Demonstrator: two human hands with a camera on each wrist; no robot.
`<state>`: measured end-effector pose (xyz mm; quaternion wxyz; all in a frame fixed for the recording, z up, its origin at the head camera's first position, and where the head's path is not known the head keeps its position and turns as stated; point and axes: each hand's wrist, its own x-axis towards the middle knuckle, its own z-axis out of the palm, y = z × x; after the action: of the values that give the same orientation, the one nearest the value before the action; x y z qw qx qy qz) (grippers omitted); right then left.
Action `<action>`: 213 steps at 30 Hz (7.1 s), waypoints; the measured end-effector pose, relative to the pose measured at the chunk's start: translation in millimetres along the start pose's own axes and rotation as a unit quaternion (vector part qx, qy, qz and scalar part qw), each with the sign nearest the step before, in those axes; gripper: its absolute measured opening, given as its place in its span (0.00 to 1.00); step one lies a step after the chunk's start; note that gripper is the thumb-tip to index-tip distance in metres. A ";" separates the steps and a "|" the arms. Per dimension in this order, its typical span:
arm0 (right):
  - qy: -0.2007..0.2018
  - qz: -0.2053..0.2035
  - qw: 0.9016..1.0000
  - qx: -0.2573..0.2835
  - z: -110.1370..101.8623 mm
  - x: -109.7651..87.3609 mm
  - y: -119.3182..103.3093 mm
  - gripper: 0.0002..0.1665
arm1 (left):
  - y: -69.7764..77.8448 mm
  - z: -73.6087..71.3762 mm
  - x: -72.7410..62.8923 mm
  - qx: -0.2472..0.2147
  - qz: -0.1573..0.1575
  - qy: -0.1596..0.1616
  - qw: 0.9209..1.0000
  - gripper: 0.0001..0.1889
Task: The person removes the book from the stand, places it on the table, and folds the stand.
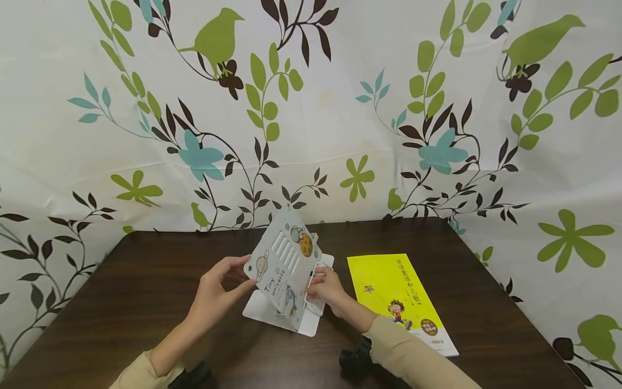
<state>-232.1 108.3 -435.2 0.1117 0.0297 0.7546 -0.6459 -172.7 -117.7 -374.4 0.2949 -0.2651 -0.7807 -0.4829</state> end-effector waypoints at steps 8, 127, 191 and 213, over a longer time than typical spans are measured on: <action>-0.040 -0.007 0.999 -0.018 -7.2 11.9 -0.5 0.30 | 5.6 12.1 -6.3 0.023 0.040 0.046 0.998 0.25; -0.118 -0.326 0.910 -0.230 -3.9 -18.0 -21.6 0.39 | -85.0 38.7 -5.9 0.060 -0.151 -0.242 0.957 0.05; -0.095 -0.354 0.925 -0.103 -21.5 -25.7 -7.0 0.40 | -85.3 43.3 -6.0 0.091 -0.130 -0.241 0.957 0.04; -0.093 -0.354 0.924 -0.110 -14.1 -44.8 -29.5 0.37 | -82.4 37.0 -4.9 0.121 -0.115 -0.278 0.946 0.04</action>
<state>-195.9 121.8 -395.4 -0.0514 -0.3120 0.7686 -0.5561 -234.5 -117.0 -440.5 0.0382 -0.2595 -0.9094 -0.3227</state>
